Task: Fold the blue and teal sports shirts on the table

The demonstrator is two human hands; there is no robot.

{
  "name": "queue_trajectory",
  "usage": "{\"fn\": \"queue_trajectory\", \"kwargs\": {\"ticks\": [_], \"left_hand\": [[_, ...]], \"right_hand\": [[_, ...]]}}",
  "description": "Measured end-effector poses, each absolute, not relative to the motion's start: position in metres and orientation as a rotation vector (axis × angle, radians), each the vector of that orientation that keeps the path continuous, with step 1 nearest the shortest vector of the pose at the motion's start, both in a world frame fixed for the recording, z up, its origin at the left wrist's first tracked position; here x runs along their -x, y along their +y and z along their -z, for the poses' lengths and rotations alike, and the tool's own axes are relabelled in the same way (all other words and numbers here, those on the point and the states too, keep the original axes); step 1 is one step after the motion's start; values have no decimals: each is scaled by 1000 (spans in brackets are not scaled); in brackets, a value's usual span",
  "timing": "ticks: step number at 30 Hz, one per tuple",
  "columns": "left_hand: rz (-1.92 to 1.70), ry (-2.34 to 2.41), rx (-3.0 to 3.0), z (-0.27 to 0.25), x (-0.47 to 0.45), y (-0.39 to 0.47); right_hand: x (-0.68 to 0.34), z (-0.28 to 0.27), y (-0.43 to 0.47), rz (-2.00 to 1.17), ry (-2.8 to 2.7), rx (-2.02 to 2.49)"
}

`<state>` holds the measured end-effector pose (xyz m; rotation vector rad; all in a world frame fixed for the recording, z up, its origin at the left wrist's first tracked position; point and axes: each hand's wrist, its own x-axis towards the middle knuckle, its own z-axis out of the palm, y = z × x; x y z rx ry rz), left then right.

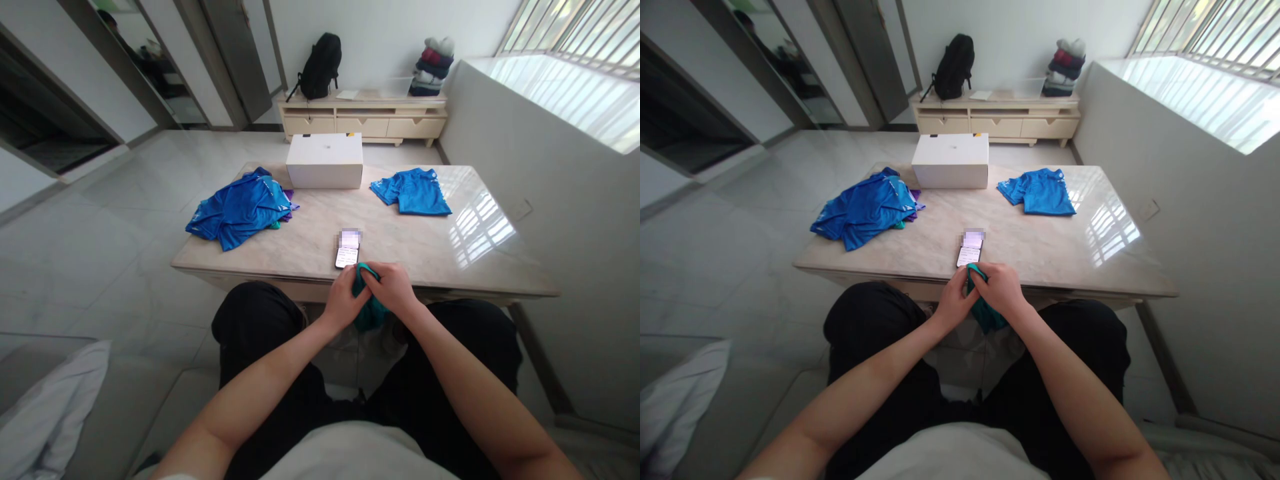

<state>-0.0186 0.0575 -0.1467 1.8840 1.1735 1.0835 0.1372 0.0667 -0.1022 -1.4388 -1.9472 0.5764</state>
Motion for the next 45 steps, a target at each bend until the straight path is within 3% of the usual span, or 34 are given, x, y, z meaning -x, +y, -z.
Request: {"fn": "queue_trajectory", "kwargs": {"ticks": [8, 16, 23, 33, 45], "left_hand": [[-843, 1338, -1916, 146, 18, 63], [-677, 1568, -2043, 148, 23, 64], [-696, 1587, -2056, 143, 30, 70], [-452, 1585, -2060, 147, 53, 93], [-654, 1443, -2084, 81, 124, 96]], "right_hand": [[-148, 102, 72, -439, -1920, 1589], [-134, 105, 66, -632, -1910, 1525], [-145, 102, 74, -547, -1940, 1593], [-174, 104, 83, -606, -1809, 1630], [-227, 64, 68, -547, -2000, 1955]]}}
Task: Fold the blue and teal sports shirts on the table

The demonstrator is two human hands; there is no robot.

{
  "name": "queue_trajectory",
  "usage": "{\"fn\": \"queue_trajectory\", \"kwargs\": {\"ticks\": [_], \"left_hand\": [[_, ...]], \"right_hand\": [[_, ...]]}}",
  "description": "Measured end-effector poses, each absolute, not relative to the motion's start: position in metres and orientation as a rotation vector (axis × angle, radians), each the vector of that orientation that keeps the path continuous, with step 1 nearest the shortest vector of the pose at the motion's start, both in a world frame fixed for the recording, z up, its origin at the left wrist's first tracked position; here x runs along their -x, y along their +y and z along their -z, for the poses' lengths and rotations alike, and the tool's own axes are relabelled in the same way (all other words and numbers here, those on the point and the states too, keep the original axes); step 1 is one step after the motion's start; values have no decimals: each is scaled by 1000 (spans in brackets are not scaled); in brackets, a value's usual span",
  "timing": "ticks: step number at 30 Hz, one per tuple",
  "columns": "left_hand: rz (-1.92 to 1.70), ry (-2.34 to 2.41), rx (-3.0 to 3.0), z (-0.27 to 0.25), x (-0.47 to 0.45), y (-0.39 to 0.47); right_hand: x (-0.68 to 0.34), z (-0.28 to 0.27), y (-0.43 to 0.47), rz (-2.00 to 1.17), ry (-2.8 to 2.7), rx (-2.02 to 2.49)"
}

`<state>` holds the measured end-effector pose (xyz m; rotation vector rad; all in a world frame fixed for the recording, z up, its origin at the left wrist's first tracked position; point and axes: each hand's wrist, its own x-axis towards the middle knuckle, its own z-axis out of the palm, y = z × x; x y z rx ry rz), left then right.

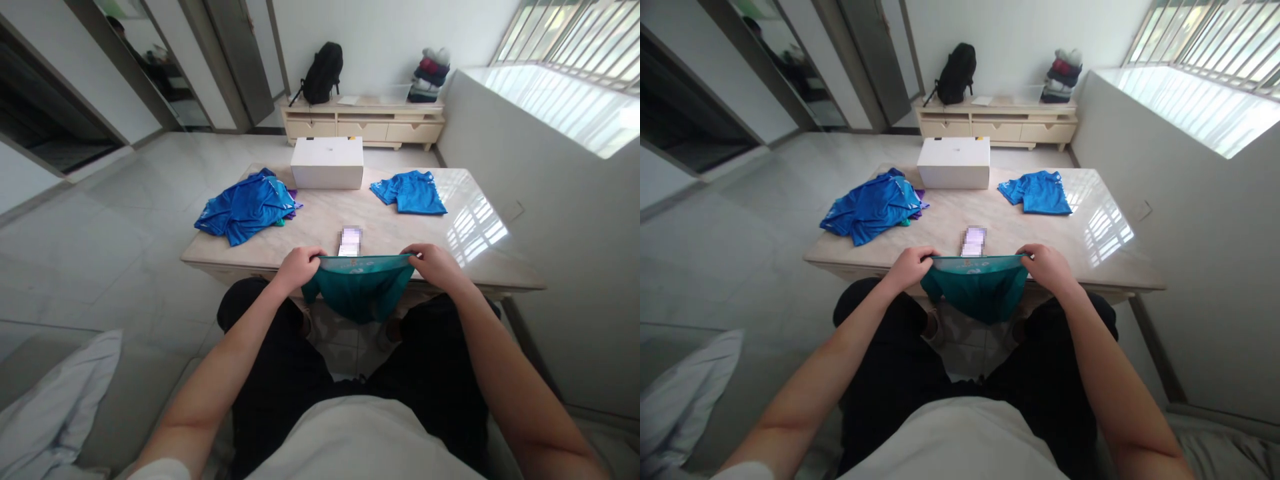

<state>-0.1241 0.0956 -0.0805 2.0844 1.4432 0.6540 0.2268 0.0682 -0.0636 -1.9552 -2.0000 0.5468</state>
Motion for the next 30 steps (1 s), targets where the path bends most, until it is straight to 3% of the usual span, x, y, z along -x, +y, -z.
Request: {"fn": "queue_trajectory", "kwargs": {"ticks": [7, 14, 19, 25, 30], "left_hand": [[-772, 1184, -2013, 31, 138, 101], [-875, 1083, -2182, -14, 141, 87], [-867, 1044, -2316, -34, 145, 84], [-612, 961, -2399, -47, 158, 85], [-705, 1058, -2352, -45, 164, 86]], "right_hand": [[-246, 17, 65, -679, -2044, 1694], [-249, -29, 50, -1337, -1851, 1232], [-252, -37, 45, -1568, -1574, 1127], [-251, -43, 44, -1159, -1646, 1216], [-244, -42, 45, -765, -1703, 1181]]}}
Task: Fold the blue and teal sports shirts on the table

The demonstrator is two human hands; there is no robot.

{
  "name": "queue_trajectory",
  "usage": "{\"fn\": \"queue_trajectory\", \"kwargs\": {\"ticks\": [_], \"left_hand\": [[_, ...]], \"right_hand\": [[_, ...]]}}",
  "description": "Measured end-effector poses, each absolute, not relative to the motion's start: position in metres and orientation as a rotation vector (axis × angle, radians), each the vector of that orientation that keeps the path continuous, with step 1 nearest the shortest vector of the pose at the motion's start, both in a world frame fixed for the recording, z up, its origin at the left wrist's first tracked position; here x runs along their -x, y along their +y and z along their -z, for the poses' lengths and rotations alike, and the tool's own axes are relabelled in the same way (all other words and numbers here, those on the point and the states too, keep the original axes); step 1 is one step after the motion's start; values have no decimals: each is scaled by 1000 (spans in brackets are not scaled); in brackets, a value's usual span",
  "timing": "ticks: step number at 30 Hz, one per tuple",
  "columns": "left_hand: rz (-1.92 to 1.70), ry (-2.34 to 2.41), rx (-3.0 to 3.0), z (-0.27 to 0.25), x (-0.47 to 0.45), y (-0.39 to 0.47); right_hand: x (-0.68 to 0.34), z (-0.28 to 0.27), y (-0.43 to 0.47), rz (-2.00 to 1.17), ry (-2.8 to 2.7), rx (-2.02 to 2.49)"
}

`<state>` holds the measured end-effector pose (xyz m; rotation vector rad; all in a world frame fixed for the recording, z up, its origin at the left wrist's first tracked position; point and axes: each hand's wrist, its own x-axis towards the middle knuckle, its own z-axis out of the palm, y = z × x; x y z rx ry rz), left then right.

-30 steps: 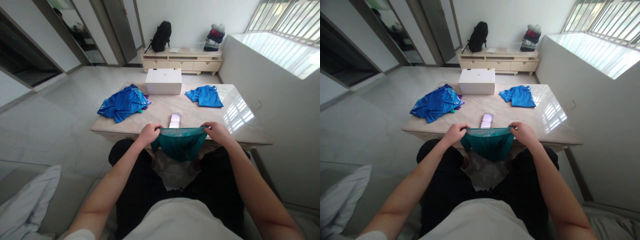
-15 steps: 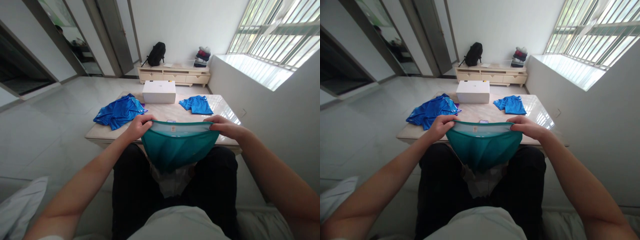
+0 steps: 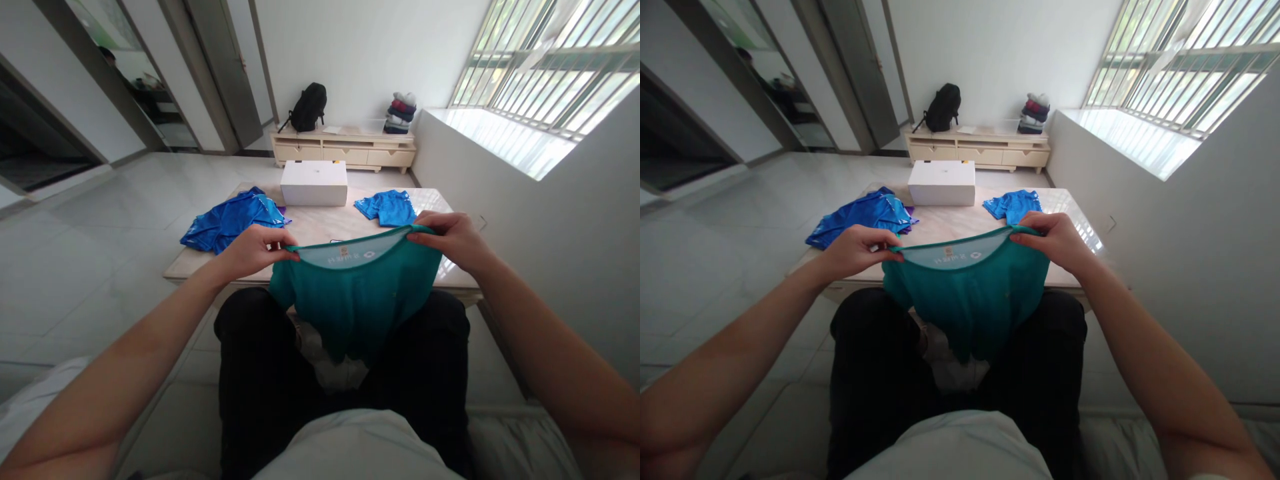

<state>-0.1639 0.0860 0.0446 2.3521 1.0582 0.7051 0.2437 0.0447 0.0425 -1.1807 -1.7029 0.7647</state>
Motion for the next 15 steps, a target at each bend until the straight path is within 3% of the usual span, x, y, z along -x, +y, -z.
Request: {"fn": "queue_trajectory", "kwargs": {"ticks": [15], "left_hand": [[-830, 1229, -2349, -47, 154, 94]], "right_hand": [[-223, -52, 32, -371, -1686, 1425]]}}
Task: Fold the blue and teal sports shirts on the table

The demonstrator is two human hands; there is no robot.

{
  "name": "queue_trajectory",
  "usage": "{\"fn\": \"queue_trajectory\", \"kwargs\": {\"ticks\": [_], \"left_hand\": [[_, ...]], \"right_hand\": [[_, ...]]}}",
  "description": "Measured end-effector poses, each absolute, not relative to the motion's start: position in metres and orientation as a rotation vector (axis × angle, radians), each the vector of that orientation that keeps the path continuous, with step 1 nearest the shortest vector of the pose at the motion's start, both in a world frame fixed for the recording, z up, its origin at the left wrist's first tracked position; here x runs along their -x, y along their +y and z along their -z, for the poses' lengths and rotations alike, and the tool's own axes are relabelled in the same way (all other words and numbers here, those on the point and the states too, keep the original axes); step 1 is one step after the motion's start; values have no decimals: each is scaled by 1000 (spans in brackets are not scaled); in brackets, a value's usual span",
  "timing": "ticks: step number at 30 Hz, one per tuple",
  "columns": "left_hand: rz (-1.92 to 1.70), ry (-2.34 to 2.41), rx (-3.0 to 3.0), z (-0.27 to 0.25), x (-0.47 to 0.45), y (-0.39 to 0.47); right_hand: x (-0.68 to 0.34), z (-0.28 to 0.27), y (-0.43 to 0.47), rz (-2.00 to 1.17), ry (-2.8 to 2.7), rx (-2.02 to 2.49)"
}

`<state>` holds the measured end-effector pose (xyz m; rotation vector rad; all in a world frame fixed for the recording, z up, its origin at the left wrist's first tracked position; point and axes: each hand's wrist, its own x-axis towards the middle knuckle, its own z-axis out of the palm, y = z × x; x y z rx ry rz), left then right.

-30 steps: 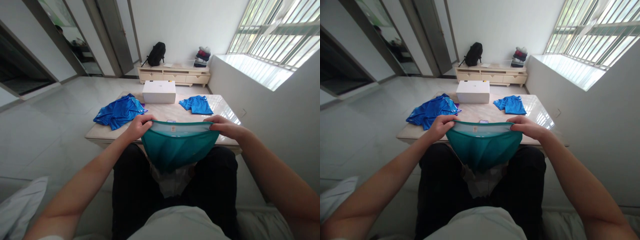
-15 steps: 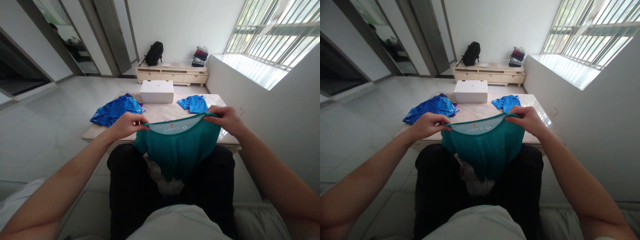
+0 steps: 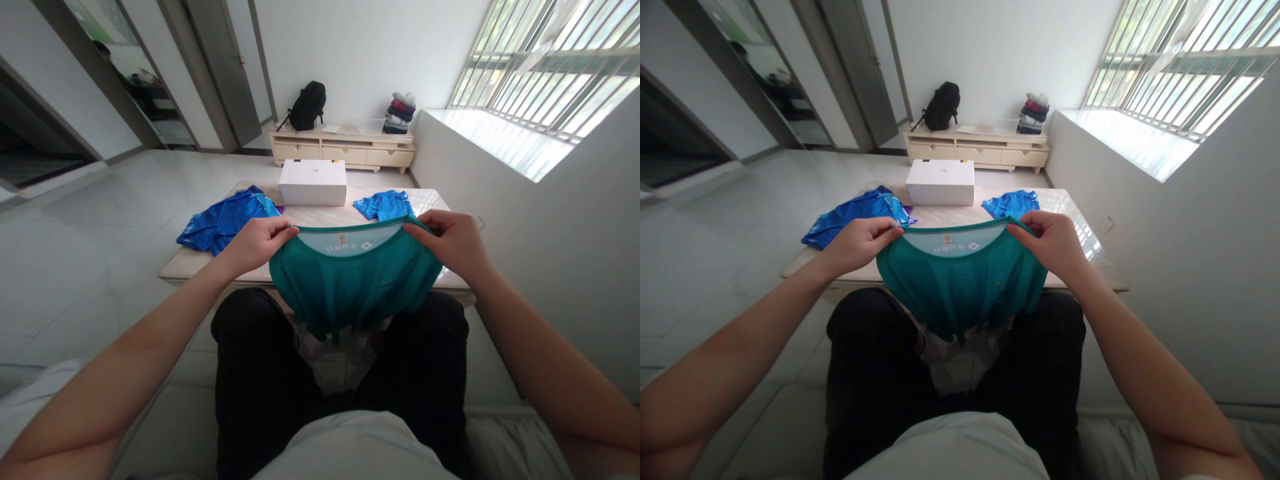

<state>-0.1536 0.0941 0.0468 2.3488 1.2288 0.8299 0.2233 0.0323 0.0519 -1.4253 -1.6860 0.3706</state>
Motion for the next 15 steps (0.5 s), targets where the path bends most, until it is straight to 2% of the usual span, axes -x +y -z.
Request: {"fn": "queue_trajectory", "kwargs": {"ticks": [4, 9, 15], "left_hand": [[-831, 1256, -2166, -42, 140, 91], [-768, 997, -1546, -25, 102, 76], [-769, 777, -1458, -8, 66, 53]], "right_hand": [[-213, -42, 40, -654, -1510, 1393], [-171, -20, 35, -1039, -1209, 1209], [-115, 4, 8, -1059, -1271, 1065]]}}
